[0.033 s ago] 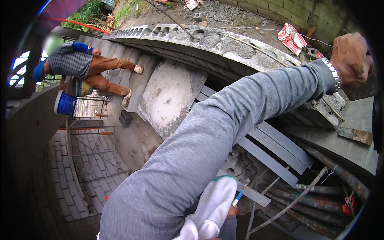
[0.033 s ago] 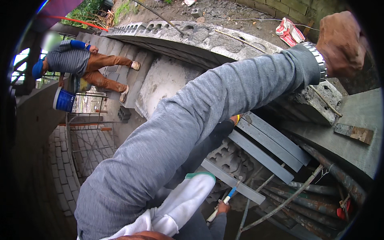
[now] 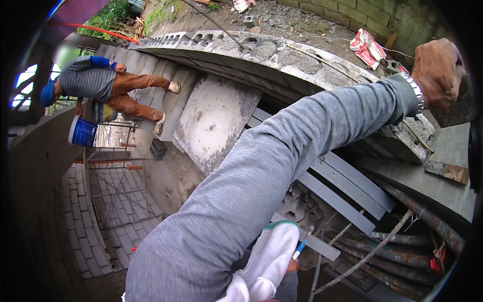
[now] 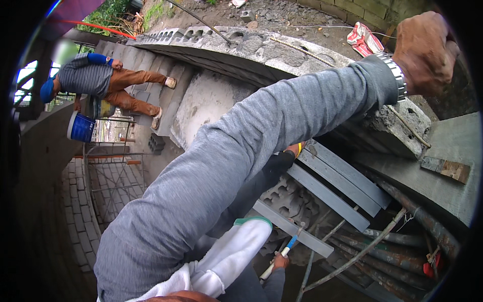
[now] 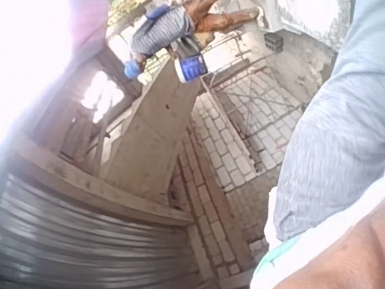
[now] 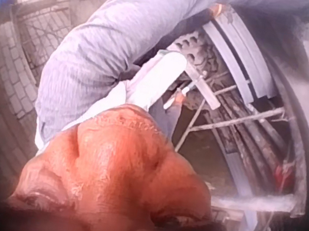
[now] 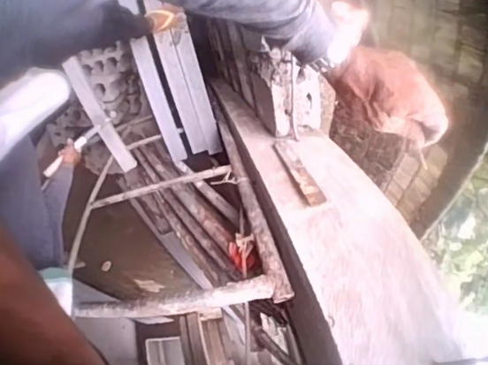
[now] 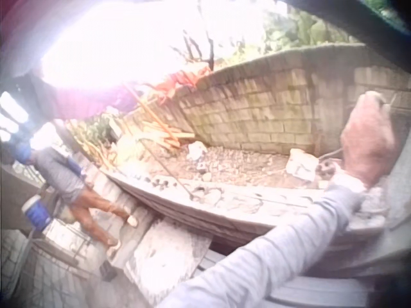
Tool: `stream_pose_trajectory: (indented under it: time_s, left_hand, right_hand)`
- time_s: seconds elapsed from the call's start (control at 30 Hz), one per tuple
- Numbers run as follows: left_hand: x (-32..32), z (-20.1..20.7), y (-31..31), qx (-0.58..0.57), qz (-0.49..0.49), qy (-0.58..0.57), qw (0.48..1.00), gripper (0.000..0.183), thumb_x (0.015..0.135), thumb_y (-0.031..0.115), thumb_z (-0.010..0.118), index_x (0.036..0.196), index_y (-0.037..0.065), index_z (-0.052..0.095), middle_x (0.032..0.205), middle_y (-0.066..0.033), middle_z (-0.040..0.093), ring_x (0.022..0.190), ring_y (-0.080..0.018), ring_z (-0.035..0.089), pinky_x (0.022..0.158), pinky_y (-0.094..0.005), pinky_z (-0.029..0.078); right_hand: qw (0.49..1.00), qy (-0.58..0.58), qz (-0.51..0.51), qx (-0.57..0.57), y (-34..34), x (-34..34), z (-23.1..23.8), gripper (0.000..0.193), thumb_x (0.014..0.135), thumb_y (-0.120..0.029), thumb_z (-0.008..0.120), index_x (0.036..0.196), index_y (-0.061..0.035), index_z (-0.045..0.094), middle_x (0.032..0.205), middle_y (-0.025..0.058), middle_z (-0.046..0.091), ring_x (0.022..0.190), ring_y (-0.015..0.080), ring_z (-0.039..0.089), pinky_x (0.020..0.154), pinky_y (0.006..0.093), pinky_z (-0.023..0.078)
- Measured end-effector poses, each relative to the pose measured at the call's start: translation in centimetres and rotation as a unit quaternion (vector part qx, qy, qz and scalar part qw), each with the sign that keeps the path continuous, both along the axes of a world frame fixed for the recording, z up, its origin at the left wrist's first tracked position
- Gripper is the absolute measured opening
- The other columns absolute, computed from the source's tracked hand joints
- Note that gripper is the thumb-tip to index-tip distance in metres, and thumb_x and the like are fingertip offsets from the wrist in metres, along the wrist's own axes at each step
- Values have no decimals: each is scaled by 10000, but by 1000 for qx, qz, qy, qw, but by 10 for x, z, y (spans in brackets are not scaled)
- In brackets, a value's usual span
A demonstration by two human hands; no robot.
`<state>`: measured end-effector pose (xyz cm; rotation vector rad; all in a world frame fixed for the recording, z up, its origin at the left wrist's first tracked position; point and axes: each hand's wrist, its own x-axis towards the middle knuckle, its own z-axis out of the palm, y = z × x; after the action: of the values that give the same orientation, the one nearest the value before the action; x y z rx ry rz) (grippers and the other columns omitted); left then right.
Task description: The person uses a hammer to chip away at a concrete surface, then retrieves a tape measure and pencil to measure and mark lines on the concrete. The person stands on scaffolding planks while performing these actions.
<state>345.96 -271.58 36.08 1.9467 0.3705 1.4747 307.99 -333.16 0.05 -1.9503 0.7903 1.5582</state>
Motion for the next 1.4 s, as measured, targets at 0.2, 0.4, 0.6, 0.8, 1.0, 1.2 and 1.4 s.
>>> stream_pose_trajectory:
  time_s: [0.2,0.4,0.6,0.8,1.0,1.2,1.4]
  left_hand:
    - [-14,-40,18,-34,125,32,991,96,876,159,675,872,64,670,852,-177,684,846,-366,683,754,-454,542]
    - [-97,-84,88,-114,-62,75,989,216,950,210,690,1070,39,636,898,-202,711,856,-375,709,746,-419,562]
    - [-126,-187,142,26,137,284,949,226,964,320,650,969,112,738,975,-143,741,922,-360,708,823,-460,547]
    - [-123,-216,139,77,121,462,875,217,982,317,604,1011,143,731,1008,-127,747,942,-377,704,849,-489,542]
    - [-134,-245,151,113,104,515,844,246,1010,264,571,1061,66,708,1060,-176,723,998,-375,681,879,-472,522]
    - [-140,-252,139,208,145,430,867,303,994,244,569,1214,74,691,1245,-154,686,1189,-341,614,1034,-462,466]
    - [-120,-177,32,221,40,318,921,292,978,243,632,1212,71,666,1210,-129,667,1150,-332,625,1016,-458,489]
  right_hand:
    - [1000,-4,-9,-8,15,7,-4,151,845,-76,726,957,-37,632,655,52,566,502,184,558,438,374,488]
    - [999,-4,28,-20,-4,24,-31,277,797,-112,790,995,6,637,739,78,631,559,183,609,480,370,527]
    - [999,-18,39,-24,22,24,-15,182,819,-126,769,944,-48,663,713,36,607,562,161,572,495,367,518]
    - [998,-23,41,-33,10,25,-11,304,795,-150,811,1042,-45,668,831,48,657,660,167,629,551,368,549]
    - [995,-32,90,-24,7,25,-12,304,796,-155,812,1017,-16,658,798,63,659,614,176,633,531,365,545]
    - [991,-109,75,12,6,25,-2,255,835,-175,788,968,-15,641,737,57,634,569,161,607,498,351,508]
    - [942,-295,130,95,37,66,20,276,960,-297,683,890,-45,595,680,44,600,531,133,574,481,337,452]
